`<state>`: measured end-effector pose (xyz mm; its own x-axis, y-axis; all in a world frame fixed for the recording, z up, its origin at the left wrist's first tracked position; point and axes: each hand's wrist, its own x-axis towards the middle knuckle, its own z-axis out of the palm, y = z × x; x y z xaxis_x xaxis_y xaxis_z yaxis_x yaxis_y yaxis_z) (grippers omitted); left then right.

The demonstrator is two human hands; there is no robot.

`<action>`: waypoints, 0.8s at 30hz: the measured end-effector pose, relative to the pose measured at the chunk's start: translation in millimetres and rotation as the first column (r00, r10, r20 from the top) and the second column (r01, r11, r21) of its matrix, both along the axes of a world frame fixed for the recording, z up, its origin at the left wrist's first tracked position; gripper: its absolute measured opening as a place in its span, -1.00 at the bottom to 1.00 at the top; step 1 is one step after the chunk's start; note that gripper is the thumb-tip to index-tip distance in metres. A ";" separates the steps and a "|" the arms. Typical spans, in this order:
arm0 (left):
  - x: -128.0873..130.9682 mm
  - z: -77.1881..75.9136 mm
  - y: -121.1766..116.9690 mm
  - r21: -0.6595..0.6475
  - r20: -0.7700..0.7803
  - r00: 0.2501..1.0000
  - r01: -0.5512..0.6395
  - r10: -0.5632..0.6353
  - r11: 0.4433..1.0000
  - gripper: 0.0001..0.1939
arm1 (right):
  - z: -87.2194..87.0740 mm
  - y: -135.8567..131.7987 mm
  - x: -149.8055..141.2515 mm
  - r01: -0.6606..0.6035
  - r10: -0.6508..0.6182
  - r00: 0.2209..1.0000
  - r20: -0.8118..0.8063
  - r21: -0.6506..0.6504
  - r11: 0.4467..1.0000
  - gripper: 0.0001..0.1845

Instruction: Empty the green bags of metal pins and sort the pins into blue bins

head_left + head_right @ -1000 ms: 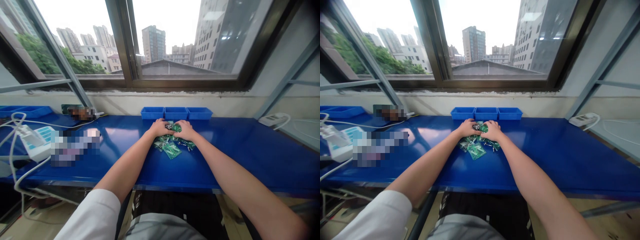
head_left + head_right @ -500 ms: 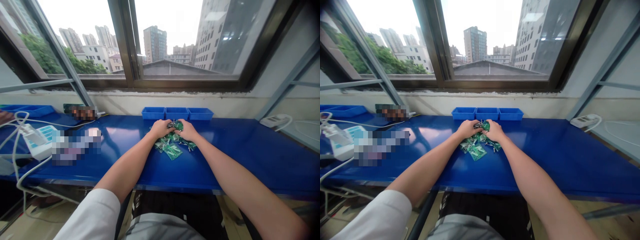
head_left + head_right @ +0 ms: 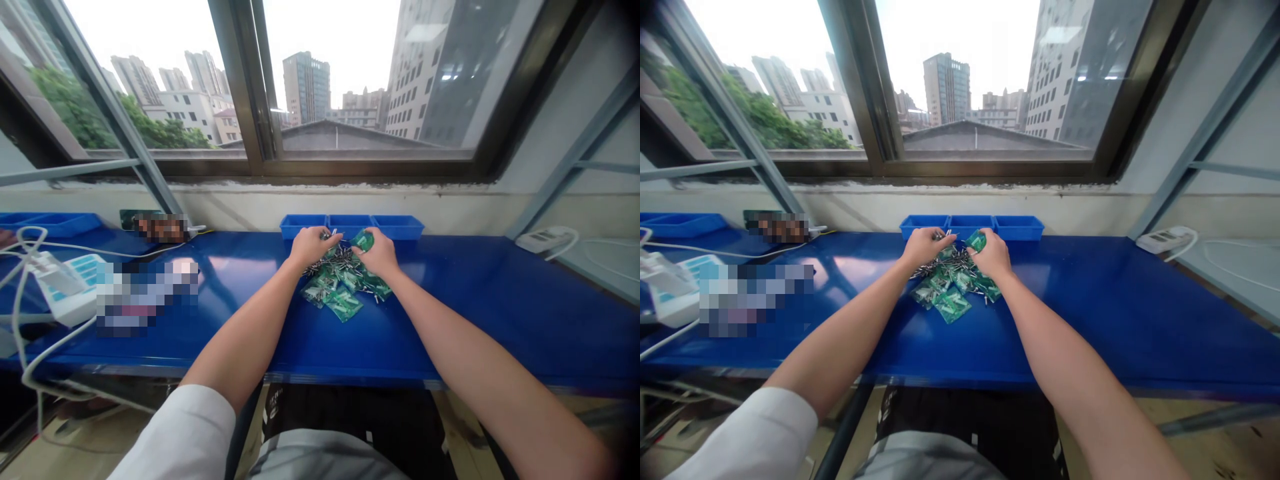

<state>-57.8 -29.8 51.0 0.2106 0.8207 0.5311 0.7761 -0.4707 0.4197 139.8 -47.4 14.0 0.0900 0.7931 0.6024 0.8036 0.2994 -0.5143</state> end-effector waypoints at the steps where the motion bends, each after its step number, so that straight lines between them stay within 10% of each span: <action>1: -0.7 0.8 1.4 -0.018 0.004 1.000 0.004 -0.004 1.000 -0.44 | 1.1 -0.7 -0.2 -0.006 0.006 1.000 -0.005 -0.007 1.000 -0.45; 12: 9.5 -6.6 -2.4 -0.160 -0.294 0.941 -0.222 0.168 0.962 -0.35 | 0.4 -9.3 -9.7 -0.094 0.139 0.967 0.214 -0.205 0.974 -0.47; 24: 18.6 -25.0 -6.0 -0.107 -0.421 0.905 -0.115 0.060 0.988 -0.48 | 3.2 -9.9 -11.9 -0.105 0.122 0.981 0.148 -0.117 0.987 -0.51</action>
